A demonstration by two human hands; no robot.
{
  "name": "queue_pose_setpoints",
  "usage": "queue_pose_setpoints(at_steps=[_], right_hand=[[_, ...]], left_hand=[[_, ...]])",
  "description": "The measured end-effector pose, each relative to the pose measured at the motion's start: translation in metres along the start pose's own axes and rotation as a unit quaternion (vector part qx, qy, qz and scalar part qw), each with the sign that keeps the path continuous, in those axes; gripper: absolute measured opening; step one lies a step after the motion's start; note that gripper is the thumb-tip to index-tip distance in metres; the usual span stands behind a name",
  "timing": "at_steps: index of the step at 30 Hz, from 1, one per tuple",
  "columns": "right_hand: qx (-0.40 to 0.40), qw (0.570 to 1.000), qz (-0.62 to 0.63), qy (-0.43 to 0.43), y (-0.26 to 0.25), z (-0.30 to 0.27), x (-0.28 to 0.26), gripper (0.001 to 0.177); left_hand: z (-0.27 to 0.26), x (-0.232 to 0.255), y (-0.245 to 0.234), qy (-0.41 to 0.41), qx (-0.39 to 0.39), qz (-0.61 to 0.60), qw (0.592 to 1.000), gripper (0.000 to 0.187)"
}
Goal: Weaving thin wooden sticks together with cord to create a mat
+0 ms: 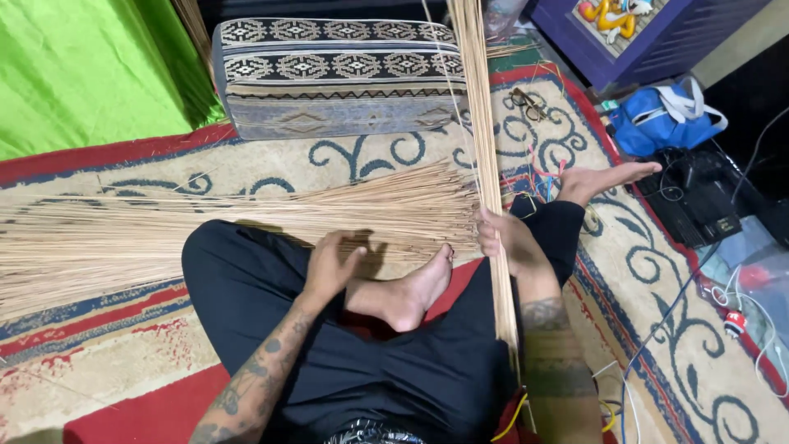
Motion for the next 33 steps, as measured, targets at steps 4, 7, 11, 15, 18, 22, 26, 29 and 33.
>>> queue_pose_setpoints(at_steps=[4, 7, 11, 15, 18, 22, 26, 29, 33], right_hand=[[-0.073, 0.995, 0.039, -0.050, 0.041, 0.041, -0.043, 0.023], [-0.071, 0.992, 0.044, -0.097, 0.090, 0.066, -0.067, 0.022], [-0.113, 0.987, 0.100, -0.051, 0.130, 0.133, -0.061, 0.017], [-0.105, 0.981, 0.160, -0.021, 0.162, 0.146, -0.043, 0.016], [-0.090, 0.982, 0.166, -0.013, 0.179, 0.147, -0.017, 0.019], [-0.167, 0.971, 0.163, 0.046, 0.202, 0.137, 0.029, 0.031], [-0.144, 0.977, 0.154, 0.028, 0.198, 0.144, 0.029, 0.025], [-0.126, 0.980, 0.151, 0.020, 0.203, 0.131, 0.038, 0.019], [-0.081, 0.989, 0.121, -0.028, 0.211, 0.102, 0.055, 0.018]], left_hand=[[-0.012, 0.139, -0.031, 0.065, 0.045, -0.115, 0.990, 0.049], [-0.021, 0.203, -0.051, 0.131, 0.100, -0.240, 0.957, 0.081], [-0.016, 0.237, -0.073, 0.202, 0.170, -0.184, 0.947, 0.094], [-0.018, 0.218, -0.075, 0.214, 0.207, -0.033, 0.954, 0.087], [-0.021, 0.198, -0.073, 0.203, 0.270, 0.042, 0.940, 0.068], [-0.001, 0.155, -0.057, 0.226, 0.363, 0.080, 0.901, 0.049], [-0.007, 0.161, -0.065, 0.226, 0.396, 0.100, 0.884, 0.049], [-0.002, 0.163, -0.069, 0.225, 0.407, 0.121, 0.877, 0.057], [0.007, 0.164, -0.074, 0.228, 0.446, 0.102, 0.859, 0.067]])
Point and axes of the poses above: each hand's wrist, its own z-axis towards the middle knuckle, its own y-axis out of the palm, x = y × z, the point moved 1 cm from there along z, towards the middle knuckle, and after that the axes turned 14 degrees about y, right-handed, at the moved point
